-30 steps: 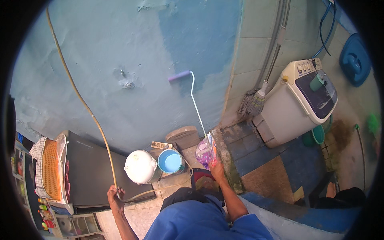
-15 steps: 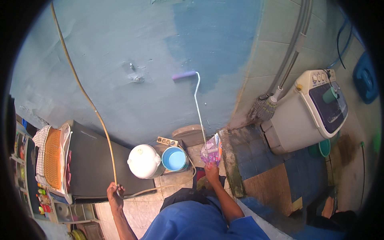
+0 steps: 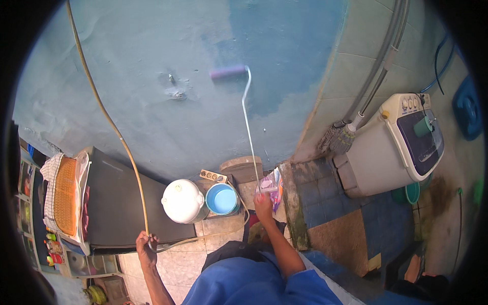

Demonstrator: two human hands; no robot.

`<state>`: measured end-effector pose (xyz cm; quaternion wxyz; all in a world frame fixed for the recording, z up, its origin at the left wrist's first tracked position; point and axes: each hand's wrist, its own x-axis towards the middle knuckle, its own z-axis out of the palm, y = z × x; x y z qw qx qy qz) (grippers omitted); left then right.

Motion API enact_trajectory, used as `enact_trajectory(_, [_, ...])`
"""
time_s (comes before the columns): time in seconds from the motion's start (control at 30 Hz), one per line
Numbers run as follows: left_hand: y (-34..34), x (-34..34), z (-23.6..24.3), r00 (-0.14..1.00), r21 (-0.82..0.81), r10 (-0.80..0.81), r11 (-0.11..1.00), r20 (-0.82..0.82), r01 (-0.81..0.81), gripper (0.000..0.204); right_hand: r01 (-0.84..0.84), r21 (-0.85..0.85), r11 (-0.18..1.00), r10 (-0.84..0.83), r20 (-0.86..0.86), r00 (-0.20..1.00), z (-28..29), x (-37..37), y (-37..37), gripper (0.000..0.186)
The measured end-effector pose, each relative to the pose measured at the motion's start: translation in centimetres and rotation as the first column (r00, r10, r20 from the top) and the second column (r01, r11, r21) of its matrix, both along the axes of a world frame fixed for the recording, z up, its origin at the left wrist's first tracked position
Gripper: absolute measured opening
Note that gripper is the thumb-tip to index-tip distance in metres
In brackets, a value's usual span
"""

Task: The person paints a wall light blue using a paint roller attached to a long extension pole. They repeatedly dip the roller into a blue bucket and apply paint in vertical strokes across the wall surface.

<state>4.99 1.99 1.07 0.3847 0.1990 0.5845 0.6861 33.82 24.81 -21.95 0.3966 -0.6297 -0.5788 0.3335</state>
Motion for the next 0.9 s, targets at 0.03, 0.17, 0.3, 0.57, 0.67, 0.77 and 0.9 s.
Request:
enact_trajectory(0.03, [-0.1,-0.1,-0.2,1.0,0.006,-0.006,1.0,-0.002,0.006,0.017,-0.016,-0.033,0.999,0.017,0.028,0.999,-2.4,1.1,-1.7,0.024])
enact_trajectory(0.17, [-0.6,-0.4,-0.5,0.999,0.01,-0.031,0.999,-0.018,0.031,0.022,0.048,-0.244,0.969,-0.062,-0.049,0.997,-2.3,3.7,-6.8,0.024])
enact_trajectory(0.3, [-0.3,-0.8,-0.4,0.999,0.008,0.03,1.0,-0.013,-0.03,0.023,0.085,-0.134,0.987,-0.054,0.221,0.974,-3.7,5.8,-8.8,0.026])
enact_trajectory(0.57, [-0.5,-1.4,-0.8,1.0,0.034,0.004,0.999,-0.024,-0.003,0.03,-0.22,-0.225,0.949,0.28,0.286,0.916,-1.0,13.8,-10.4,0.027])
enact_trajectory(0.67, [-0.7,-1.4,-0.8,1.0,0.013,0.012,1.0,-0.013,-0.012,0.026,-0.381,-0.253,0.889,0.449,0.317,0.836,0.4,16.4,-9.5,0.027])
enact_trajectory(0.77, [-0.9,-1.3,-0.9,0.999,-0.004,0.031,1.0,-0.018,-0.031,0.023,-0.475,-0.322,0.819,0.57,0.355,0.741,4.6,17.5,-8.3,0.027])
enact_trajectory(0.9, [-1.4,-2.0,-1.6,0.997,-0.021,-0.016,1.0,-0.075,0.015,0.02,-0.505,-0.37,0.78,0.626,0.468,0.624,6.7,18.3,-7.4,0.026])
